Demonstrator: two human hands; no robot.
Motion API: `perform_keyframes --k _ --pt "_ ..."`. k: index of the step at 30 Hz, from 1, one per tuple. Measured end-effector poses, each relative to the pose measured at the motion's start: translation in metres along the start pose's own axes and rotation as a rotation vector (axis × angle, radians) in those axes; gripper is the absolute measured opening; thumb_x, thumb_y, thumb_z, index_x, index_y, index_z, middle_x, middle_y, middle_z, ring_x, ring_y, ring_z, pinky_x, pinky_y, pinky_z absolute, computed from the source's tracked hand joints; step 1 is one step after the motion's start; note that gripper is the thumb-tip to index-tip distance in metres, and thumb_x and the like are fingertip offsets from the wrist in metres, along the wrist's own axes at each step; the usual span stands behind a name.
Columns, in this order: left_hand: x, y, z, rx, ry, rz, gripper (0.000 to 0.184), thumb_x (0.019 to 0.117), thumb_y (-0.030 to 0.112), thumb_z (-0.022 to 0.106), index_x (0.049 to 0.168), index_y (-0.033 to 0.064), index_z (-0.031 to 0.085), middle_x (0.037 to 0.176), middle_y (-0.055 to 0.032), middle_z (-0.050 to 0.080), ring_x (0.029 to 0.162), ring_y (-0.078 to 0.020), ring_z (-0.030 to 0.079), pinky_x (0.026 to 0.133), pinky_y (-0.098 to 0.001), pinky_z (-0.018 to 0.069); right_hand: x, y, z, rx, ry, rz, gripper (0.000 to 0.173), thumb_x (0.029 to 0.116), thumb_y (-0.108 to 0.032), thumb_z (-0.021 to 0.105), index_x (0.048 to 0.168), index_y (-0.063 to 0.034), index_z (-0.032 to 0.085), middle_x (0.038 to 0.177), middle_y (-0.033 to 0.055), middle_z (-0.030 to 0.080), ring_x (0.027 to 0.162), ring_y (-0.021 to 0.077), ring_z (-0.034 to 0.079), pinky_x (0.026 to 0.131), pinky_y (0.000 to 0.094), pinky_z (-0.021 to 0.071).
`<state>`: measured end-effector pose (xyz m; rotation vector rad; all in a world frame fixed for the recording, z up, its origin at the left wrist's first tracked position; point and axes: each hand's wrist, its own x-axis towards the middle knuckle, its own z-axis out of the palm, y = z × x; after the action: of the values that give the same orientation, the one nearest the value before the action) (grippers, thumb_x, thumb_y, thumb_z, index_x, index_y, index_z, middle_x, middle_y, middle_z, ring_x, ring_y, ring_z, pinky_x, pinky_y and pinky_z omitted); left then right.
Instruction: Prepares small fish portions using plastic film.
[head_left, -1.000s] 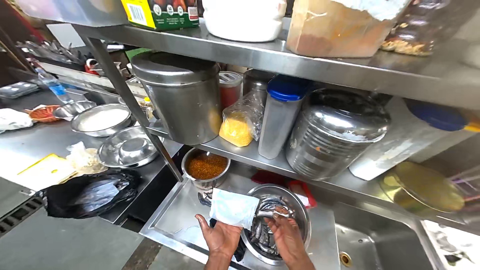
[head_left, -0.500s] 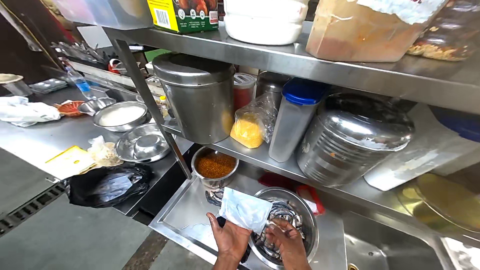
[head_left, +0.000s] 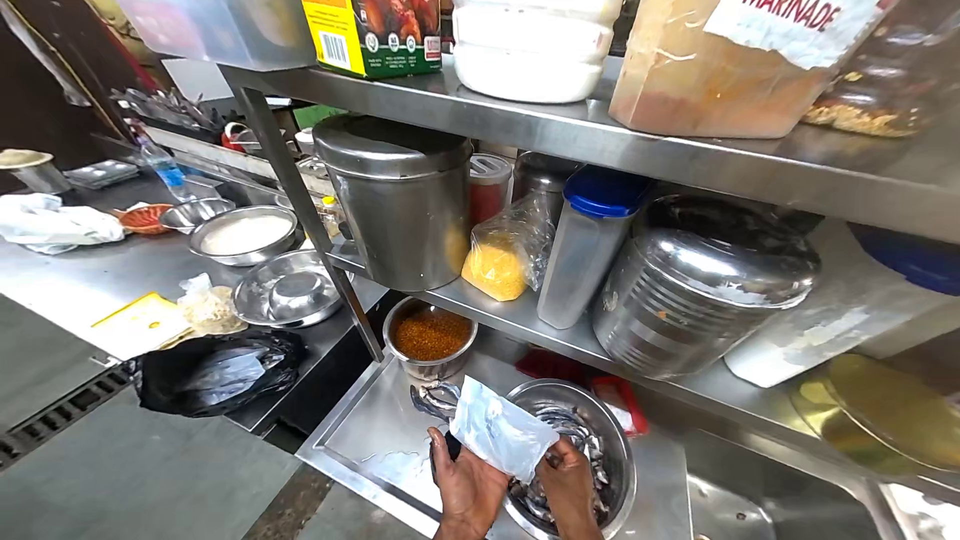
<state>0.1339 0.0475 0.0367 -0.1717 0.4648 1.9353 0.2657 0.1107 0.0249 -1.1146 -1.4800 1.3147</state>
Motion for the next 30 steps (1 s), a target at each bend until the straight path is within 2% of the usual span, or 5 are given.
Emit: perform_keyframes --k 6,13,18,20,30 --pt "-0.001 0.004 -0.008 -0.038 0.006 0.005 0.112 0.0749 0.099 0.030 0.154 0.0192 0.037 0.140 -0.0203 0.059 0.125 -0.0408 0.060 0.095 -0.0650 0.0513 -0.010 -0.030 -0.011 -0.077 -0.175 -0.094 0.014 0.0908 -0.007 0.070 0.103 -0.0047 0.075 0.095 0.0040 0.077 0.082 0.0142 0.076 0.076 0.0332 0.0667" --pt "-0.004 -0.002 -0.006 -0.084 0.002 -0.022 0.113 0.0738 0.099 0.031 0.154 0.0201 0.037 0.141 -0.0199 0.059 0.125 -0.0404 0.060 0.094 -0.0628 0.0526 0.004 -0.028 0.006 -0.302 0.030 -0.250 0.014 0.0773 -0.016 0.076 0.089 -0.0124 0.068 0.075 -0.0059 0.072 0.065 0.0040 0.070 0.060 0.0259 0.0627" --pt "-0.003 0.001 -0.003 -0.087 0.032 0.013 0.113 0.0744 0.099 0.029 0.155 0.0205 0.036 0.141 -0.0195 0.058 0.125 -0.0403 0.059 0.095 -0.0630 0.0522 0.015 -0.039 0.008 -0.433 0.035 -0.199 0.049 0.0694 -0.015 0.078 0.115 -0.0082 0.063 0.100 0.0032 0.069 0.077 0.0112 0.070 0.063 0.0311 0.0615" --pt "-0.005 0.002 -0.003 -0.098 0.027 0.016 0.113 0.0742 0.099 0.030 0.155 0.0202 0.036 0.142 -0.0193 0.058 0.126 -0.0403 0.059 0.095 -0.0632 0.0520 0.022 -0.042 0.004 -0.485 -0.012 -0.249 0.056 0.0761 -0.015 0.074 0.130 -0.0091 0.063 0.118 0.0085 0.064 0.085 0.0139 0.068 0.066 0.0321 0.0607" --pt "-0.005 -0.011 -0.013 -0.084 0.016 -0.163 0.104 0.0856 0.090 0.028 0.157 0.0143 0.026 0.138 -0.0247 0.057 0.119 -0.0451 0.062 0.094 -0.0667 0.0516 0.043 -0.105 -0.005 -0.506 -0.170 -0.757 0.018 0.1007 -0.023 0.062 0.107 -0.0182 0.079 0.104 -0.0046 0.073 0.095 0.0041 0.070 0.081 0.0240 0.0622"
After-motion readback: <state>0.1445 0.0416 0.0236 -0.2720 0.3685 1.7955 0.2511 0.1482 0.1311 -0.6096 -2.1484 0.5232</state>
